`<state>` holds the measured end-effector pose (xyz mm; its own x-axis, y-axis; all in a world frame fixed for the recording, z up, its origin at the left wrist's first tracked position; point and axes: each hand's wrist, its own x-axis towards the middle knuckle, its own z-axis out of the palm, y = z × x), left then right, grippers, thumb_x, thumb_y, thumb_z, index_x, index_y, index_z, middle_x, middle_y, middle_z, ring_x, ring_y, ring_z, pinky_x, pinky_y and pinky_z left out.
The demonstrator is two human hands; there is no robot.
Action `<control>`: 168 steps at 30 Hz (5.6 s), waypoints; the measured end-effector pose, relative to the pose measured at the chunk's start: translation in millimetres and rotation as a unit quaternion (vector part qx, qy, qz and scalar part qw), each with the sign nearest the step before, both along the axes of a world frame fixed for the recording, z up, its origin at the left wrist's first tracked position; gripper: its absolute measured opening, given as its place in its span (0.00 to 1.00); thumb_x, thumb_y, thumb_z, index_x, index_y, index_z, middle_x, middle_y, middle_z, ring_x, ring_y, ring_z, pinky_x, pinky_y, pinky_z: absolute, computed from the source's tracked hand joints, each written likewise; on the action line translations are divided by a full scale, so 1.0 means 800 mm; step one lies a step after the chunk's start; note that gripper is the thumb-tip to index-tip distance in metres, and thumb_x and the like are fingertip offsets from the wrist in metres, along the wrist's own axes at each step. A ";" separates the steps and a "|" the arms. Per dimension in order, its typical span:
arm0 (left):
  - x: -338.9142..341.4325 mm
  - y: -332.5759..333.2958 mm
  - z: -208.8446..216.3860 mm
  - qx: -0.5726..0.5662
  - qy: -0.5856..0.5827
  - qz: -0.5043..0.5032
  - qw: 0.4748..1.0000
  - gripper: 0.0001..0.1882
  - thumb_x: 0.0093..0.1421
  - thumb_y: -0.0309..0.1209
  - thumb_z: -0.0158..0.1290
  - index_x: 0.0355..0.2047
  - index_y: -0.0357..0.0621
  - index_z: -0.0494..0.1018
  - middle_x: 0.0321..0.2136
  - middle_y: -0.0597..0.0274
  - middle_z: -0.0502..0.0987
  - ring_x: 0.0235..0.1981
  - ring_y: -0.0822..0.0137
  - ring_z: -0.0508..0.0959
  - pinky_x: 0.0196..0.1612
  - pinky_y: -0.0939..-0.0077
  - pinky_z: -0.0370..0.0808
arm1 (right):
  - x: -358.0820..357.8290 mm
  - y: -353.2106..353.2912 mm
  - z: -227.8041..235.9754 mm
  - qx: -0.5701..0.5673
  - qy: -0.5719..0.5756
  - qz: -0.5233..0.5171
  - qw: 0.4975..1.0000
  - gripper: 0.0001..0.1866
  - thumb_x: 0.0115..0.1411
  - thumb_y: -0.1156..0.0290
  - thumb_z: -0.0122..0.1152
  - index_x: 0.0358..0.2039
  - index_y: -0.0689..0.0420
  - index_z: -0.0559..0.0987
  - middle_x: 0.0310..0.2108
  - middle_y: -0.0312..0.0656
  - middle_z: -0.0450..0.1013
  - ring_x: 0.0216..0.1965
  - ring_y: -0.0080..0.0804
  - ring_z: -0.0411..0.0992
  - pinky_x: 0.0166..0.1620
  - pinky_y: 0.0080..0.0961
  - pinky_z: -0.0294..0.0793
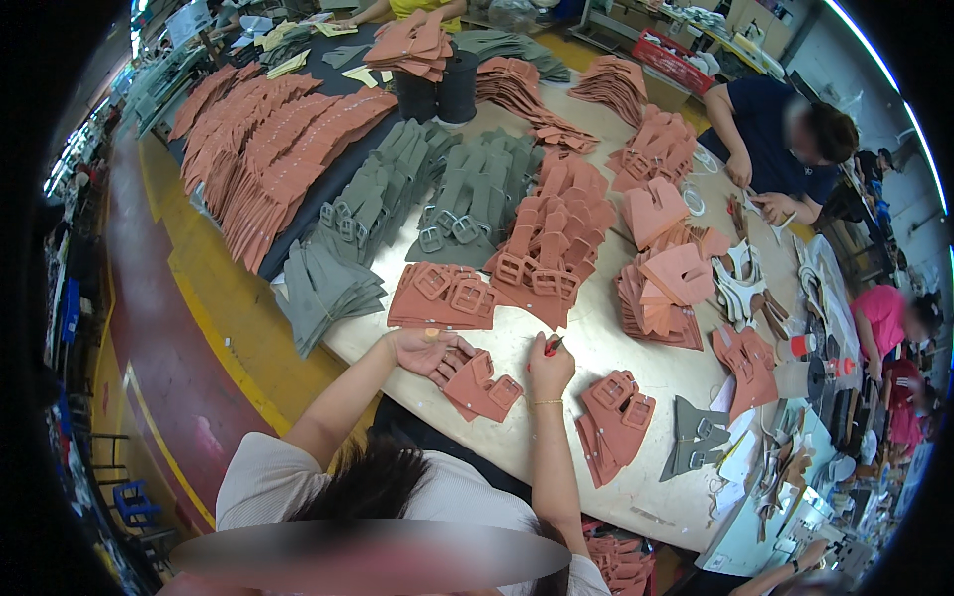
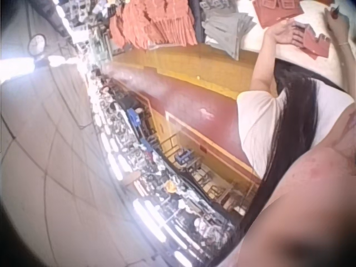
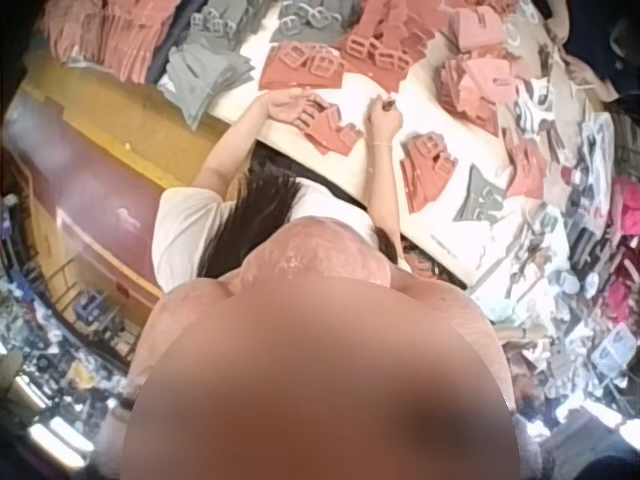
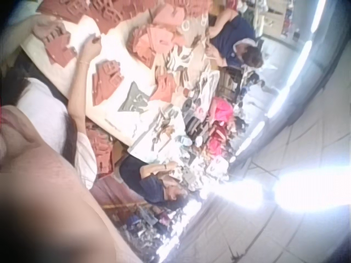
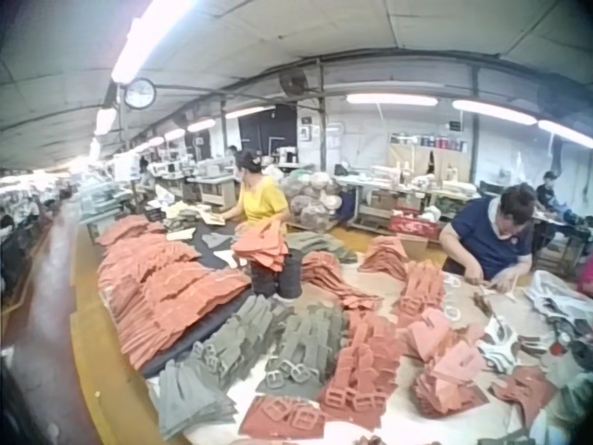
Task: The person repeatedly picks up reddish-brown leather pieces with metal buckles and uses a small red-handled knife to trim edges and remove excess material. Trimmed pieces are placed into a growing stack on the table.
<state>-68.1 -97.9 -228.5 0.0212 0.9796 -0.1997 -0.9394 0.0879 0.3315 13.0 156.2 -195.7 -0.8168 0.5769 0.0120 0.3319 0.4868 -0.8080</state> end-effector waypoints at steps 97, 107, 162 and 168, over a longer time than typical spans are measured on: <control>-0.004 0.001 0.004 -0.028 -0.053 -0.007 0.998 0.31 0.66 0.56 0.39 0.58 0.45 0.60 0.50 0.43 0.70 0.52 0.49 0.72 0.54 0.50 0.69 | -0.010 0.010 -0.026 0.069 -0.059 0.035 0.995 0.20 0.59 0.56 0.56 0.18 0.57 0.73 0.15 0.49 0.71 0.19 0.52 0.71 0.26 0.43 0.69; 0.000 0.002 -0.014 0.019 -0.041 -0.010 0.999 0.31 0.65 0.52 0.44 0.60 0.44 0.58 0.50 0.50 0.71 0.51 0.55 0.74 0.54 0.54 0.71 | -0.010 0.007 -0.026 0.071 -0.069 0.000 0.995 0.18 0.57 0.58 0.56 0.22 0.62 0.77 0.16 0.53 0.72 0.21 0.53 0.73 0.28 0.45 0.69; 0.011 0.013 -0.008 0.076 -0.106 -0.010 0.991 0.27 0.67 0.52 0.40 0.55 0.43 0.60 0.47 0.47 0.72 0.49 0.53 0.75 0.52 0.56 0.71 | -0.015 0.020 -0.045 0.115 -0.112 0.025 0.987 0.22 0.61 0.58 0.57 0.17 0.62 0.74 0.10 0.44 0.68 0.13 0.37 0.70 0.21 0.35 0.67; -0.008 0.011 -0.007 0.025 -0.060 -0.037 0.997 0.25 0.68 0.50 0.39 0.54 0.43 0.61 0.48 0.45 0.72 0.49 0.52 0.75 0.52 0.55 0.71 | -0.021 0.016 -0.028 0.116 -0.040 0.036 0.992 0.19 0.58 0.61 0.59 0.15 0.59 0.71 0.11 0.47 0.66 0.14 0.45 0.67 0.23 0.38 0.66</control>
<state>-74.1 -88.9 -234.0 0.1151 0.9830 -0.1429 -0.9642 0.1451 0.2220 -3.4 168.7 -218.4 -0.8599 0.5056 0.0704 0.3481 0.6817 -0.6435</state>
